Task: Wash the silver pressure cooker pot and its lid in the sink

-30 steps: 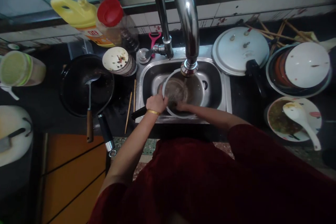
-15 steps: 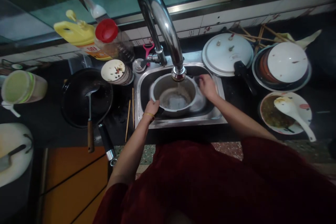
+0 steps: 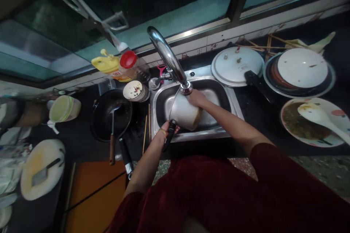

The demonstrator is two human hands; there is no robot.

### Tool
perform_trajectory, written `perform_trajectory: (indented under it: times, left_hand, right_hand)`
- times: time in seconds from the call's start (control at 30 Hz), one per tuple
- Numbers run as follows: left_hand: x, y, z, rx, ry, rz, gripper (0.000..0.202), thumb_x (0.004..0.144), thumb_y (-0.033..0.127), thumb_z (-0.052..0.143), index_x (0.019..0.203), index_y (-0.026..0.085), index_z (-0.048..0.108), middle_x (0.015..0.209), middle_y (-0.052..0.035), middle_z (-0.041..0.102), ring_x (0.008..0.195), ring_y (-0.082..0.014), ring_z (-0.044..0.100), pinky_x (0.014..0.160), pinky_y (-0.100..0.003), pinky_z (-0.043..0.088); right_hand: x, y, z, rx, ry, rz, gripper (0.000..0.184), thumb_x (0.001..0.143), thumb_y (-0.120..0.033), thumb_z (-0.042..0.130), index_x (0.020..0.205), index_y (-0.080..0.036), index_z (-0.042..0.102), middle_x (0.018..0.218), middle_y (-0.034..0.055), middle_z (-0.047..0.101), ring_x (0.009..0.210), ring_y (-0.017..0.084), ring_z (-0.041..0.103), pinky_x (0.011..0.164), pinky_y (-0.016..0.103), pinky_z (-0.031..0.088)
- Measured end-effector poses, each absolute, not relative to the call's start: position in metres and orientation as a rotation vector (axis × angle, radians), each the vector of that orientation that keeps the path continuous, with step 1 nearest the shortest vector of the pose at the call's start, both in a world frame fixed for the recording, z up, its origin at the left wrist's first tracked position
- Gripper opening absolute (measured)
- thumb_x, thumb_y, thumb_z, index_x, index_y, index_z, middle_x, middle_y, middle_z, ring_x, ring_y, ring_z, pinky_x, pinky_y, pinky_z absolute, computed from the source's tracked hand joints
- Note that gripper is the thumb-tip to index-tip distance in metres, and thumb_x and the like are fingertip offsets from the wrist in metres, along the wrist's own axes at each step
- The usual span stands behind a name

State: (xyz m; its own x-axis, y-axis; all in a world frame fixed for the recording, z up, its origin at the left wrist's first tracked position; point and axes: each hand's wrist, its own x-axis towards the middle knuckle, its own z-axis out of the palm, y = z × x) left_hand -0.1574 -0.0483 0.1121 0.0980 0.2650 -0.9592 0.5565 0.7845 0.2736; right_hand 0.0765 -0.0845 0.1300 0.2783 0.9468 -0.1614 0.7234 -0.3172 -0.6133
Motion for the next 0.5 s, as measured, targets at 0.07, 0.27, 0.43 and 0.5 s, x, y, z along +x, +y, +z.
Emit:
perform_trajectory:
  times: [0.07,0.27,0.43,0.5]
  left_hand:
    - [-0.161,-0.046,0.114,0.905,1.595,-0.193,0.046,0.095,0.039,0.028,0.095,0.010,0.062,0.078,-0.0126,0.069,0.071,-0.0223,0.068,0.063,-0.032,0.054]
    - [-0.143,-0.038,0.125,1.561,1.459,0.149,0.051,0.096,0.043,0.029,0.098,0.009,0.067,0.101,-0.0159,0.070,0.117,-0.0267,0.057,0.101,-0.033,0.040]
    - [-0.121,-0.049,0.119,1.562,1.253,0.367,0.046,0.097,0.036,0.027,0.096,0.012,0.067,0.103,-0.0154,0.069,0.104,-0.0238,0.062,0.097,-0.036,0.044]
    - [-0.116,-0.052,0.115,1.463,1.244,0.406,0.040,0.096,0.035,0.033,0.094,0.014,0.066,0.099,-0.0149,0.069,0.106,-0.0238,0.061,0.097,-0.035,0.044]
  right_hand:
    - [0.072,-0.071,0.136,-2.194,-1.557,0.794,0.044,0.096,-0.032,0.029,0.127,-0.018,0.056,0.128,0.0125,0.061,0.114,0.028,0.058,0.094,0.038,0.044]
    - [0.034,-0.068,0.144,-2.257,-1.677,0.647,0.050,0.097,-0.029,0.026,0.141,-0.015,0.044,0.143,0.0134,0.048,0.130,0.027,0.045,0.106,0.042,0.037]
    - [-0.020,-0.114,0.134,-2.103,-1.835,0.321,0.053,0.095,-0.027,0.031,0.145,-0.011,0.037,0.152,0.0129,0.034,0.141,0.028,0.028,0.114,0.047,0.024]
    - [-0.015,-0.111,0.132,-2.190,-1.766,0.261,0.054,0.095,-0.026,0.031,0.146,-0.009,0.036,0.152,0.0144,0.034,0.142,0.029,0.026,0.114,0.050,0.021]
